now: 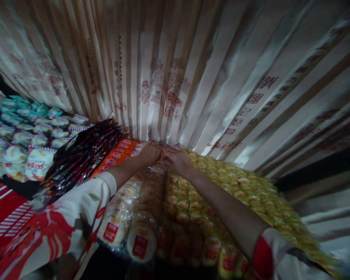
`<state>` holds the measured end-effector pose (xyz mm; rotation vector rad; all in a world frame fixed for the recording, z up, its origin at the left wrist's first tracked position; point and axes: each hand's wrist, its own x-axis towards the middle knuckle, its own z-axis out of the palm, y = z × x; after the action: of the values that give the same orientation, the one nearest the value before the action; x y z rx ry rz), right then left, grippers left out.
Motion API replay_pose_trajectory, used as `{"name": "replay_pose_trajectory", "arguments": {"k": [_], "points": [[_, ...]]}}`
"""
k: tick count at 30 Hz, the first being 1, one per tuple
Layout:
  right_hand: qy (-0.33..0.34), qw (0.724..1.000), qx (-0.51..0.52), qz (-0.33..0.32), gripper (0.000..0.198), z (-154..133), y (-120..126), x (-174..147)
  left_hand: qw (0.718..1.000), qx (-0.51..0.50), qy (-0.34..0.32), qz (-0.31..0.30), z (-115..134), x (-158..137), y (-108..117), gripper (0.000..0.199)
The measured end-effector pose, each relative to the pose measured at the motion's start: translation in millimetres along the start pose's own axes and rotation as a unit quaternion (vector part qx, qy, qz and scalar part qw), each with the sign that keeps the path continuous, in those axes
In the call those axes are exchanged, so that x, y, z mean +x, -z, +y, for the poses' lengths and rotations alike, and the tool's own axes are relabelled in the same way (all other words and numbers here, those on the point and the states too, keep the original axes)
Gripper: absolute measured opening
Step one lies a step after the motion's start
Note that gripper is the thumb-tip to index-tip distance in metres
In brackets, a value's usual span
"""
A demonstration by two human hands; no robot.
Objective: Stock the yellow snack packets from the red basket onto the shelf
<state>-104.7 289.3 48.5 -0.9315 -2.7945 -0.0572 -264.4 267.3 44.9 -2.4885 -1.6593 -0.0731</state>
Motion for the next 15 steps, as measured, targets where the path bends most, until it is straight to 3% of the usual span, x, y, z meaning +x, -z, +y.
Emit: {"name": "replay_pose_trajectory", "arguments": {"k": [6,12,15], "points": [[0.063,0.995,0.026,-0.077,0.020,0.9,-2.8,1.0,0.999,-0.009,0.028,-0.014,1.6,1.1,-1.5,0.021],[0.015,0.991,0.048,-0.123,0.022,-2.2,-3.4,6.6,0.998,-0.020,0.056,-0.016,5.1,1.1,-1.4,0.021],[-0.017,0.994,0.007,-0.109,0.026,-8.5,-0.1,3.6,0.997,-0.037,0.074,-0.003,6.8,-1.8,-1.8,0.020]]}}
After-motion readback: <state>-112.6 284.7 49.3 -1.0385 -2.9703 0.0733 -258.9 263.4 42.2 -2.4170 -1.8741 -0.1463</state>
